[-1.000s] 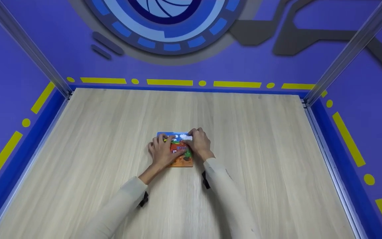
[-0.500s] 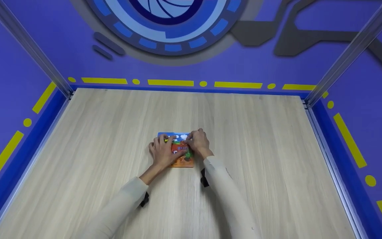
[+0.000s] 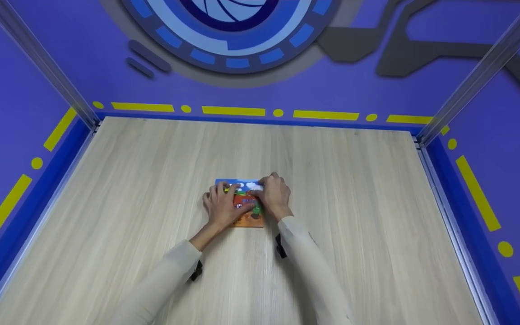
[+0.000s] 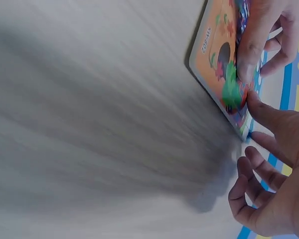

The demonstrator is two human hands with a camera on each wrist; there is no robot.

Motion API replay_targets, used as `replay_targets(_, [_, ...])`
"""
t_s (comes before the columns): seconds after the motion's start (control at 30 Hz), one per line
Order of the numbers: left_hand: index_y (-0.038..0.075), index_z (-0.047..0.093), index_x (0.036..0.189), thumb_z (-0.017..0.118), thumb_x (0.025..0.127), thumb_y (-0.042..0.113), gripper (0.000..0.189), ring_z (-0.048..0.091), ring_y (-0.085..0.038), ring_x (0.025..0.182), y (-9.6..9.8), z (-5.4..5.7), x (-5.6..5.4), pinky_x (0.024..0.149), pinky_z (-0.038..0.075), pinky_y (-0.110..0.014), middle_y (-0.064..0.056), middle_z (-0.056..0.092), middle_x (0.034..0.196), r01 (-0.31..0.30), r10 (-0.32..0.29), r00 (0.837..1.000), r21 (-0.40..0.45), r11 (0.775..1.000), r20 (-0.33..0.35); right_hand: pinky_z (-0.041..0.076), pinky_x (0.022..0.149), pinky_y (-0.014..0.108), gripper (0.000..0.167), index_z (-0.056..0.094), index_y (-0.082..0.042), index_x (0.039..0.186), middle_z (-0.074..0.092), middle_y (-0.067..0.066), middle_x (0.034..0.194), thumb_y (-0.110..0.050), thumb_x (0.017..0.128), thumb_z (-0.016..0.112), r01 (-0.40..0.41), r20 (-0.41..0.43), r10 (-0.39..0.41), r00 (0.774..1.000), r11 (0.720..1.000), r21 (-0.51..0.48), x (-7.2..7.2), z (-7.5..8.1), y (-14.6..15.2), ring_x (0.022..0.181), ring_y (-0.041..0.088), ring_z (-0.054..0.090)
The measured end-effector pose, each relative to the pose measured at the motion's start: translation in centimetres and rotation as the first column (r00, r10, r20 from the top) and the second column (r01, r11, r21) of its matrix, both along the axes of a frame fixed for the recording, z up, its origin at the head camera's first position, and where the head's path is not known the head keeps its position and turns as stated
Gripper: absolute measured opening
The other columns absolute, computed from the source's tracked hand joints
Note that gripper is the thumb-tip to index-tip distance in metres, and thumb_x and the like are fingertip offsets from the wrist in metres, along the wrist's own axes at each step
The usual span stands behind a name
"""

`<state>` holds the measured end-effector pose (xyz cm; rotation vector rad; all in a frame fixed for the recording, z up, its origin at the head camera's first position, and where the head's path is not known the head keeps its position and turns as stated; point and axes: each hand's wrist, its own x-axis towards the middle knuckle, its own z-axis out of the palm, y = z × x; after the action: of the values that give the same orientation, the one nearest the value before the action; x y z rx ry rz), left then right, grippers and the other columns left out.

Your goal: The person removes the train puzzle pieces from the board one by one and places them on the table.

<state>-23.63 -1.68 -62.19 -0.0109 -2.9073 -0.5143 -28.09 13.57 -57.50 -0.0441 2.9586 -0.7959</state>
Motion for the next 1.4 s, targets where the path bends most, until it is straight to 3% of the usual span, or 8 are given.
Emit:
replay_targets(0.17, [0.022, 0.061, 0.139, 0.07, 0.081, 0.071, 0.076, 0.043, -0.035, 0.129, 0.28, 0.01, 0.34, 0.105, 0.031, -0.062, -0.014, 0.05, 0.141, 0.02, -0.019, 1.0, 0.037, 0.999, -0.012, 0.057, 0.091, 0.046, 0.041, 0.079, -0.004, 0.112, 0.069, 0.012, 0.111, -0.034, 0.085, 0.084, 0.02, -0.032, -0.018, 0.999, 0.998, 0.056, 0.26, 0.14, -0.35, 0.098, 0.027, 0.068])
replay_targets(0.37, [0.021, 0.063, 0.137, 0.073, 0.08, 0.068, 0.075, 0.044, -0.034, 0.127, 0.57, 0.51, 0.75, 0.103, 0.032, -0.062, -0.015, 0.051, 0.14, 0.036, -0.034, 0.999, 0.054, 0.998, -0.031, 0.053, 0.096, 0.056, 0.046, 0.079, -0.003, 0.111, 0.071, 0.014, 0.111, -0.039, 0.082, 0.085, 0.049, -0.015, -0.047, 0.999, 0.986, 0.158, 0.1, 0.6, -0.59, 0.102, 0.032, 0.07])
replay_targets(0.53, [0.02, 0.064, 0.134, 0.074, 0.079, 0.067, 0.073, 0.044, -0.034, 0.125, 0.46, 0.45, 0.98, 0.102, 0.031, -0.063, -0.015, 0.052, 0.138, 0.037, -0.034, 0.998, 0.064, 0.997, -0.048, 0.053, 0.095, 0.052, 0.048, 0.076, -0.001, 0.109, 0.068, 0.015, 0.112, -0.036, 0.079, 0.088, 0.081, 0.061, -0.085, 0.994, 0.994, 0.07, -0.17, 0.63, -0.61, 0.101, 0.032, 0.069])
replay_targets(0.7, [0.02, 0.063, 0.136, 0.071, 0.079, 0.071, 0.077, 0.045, -0.034, 0.125, 0.32, 0.24, 0.79, 0.102, 0.032, -0.062, -0.015, 0.052, 0.138, 0.035, -0.032, 0.997, 0.047, 0.998, -0.064, 0.053, 0.096, 0.046, 0.045, 0.071, -0.002, 0.115, 0.066, 0.015, 0.118, -0.03, 0.084, 0.085, 0.126, 0.168, -0.12, 0.978, 0.992, -0.023, -0.44, 0.53, -0.62, 0.099, 0.026, 0.064])
replay_targets(0.9, [0.021, 0.063, 0.138, 0.069, 0.079, 0.074, 0.08, 0.045, -0.034, 0.126, 0.11, 0.05, 0.49, 0.102, 0.032, -0.062, -0.014, 0.052, 0.138, 0.017, -0.016, 0.998, 0.028, 0.999, -0.063, 0.052, 0.093, 0.043, 0.043, 0.069, -0.002, 0.115, 0.069, 0.015, 0.12, -0.027, 0.084, 0.085, 0.168, 0.217, -0.141, 0.966, 0.979, -0.115, -0.53, 0.55, -0.77, 0.097, 0.024, 0.062])
replay_targets(1.1, [0.02, 0.061, 0.139, 0.068, 0.08, 0.074, 0.08, 0.044, -0.034, 0.127, 0.08, -0.06, 0.39, 0.104, 0.03, -0.062, -0.014, 0.051, 0.139, 0.023, -0.021, 0.999, 0.042, 0.999, -0.042, 0.047, 0.082, 0.033, 0.041, 0.063, -0.002, 0.114, 0.066, 0.013, 0.112, -0.021, 0.085, 0.084, 0.215, 0.265, -0.156, 0.952, 0.954, -0.209, -0.35, 0.71, -0.83, 0.092, 0.021, 0.057])
replay_targets(1.2, [0.02, 0.061, 0.139, 0.068, 0.08, 0.073, 0.08, 0.044, -0.034, 0.127, 0.07, -0.12, 0.44, 0.104, 0.03, -0.063, -0.014, 0.051, 0.139, 0.029, -0.028, 0.999, 0.052, 0.998, -0.034, 0.042, 0.076, 0.03, 0.04, 0.06, -0.003, 0.114, 0.061, 0.009, 0.104, -0.018, 0.085, 0.084, 0.213, 0.26, -0.147, 0.955, 0.944, -0.251, -0.16, 0.74, -0.81, 0.089, 0.019, 0.054])
replay_targets(1.4, [0.019, 0.062, 0.138, 0.069, 0.079, 0.073, 0.08, 0.045, -0.035, 0.126, -0.33, -0.12, 0.28, 0.103, 0.03, -0.063, -0.015, 0.052, 0.138, 0.032, -0.029, 0.998, 0.057, 0.998, -0.054, 0.039, 0.065, 0.027, 0.042, 0.061, -0.006, 0.113, 0.06, 0.003, 0.088, -0.022, 0.084, 0.086, 0.177, 0.162, -0.136, 0.977, 0.946, -0.272, 0.32, 0.36, -0.96, 0.075, 0.014, 0.053])
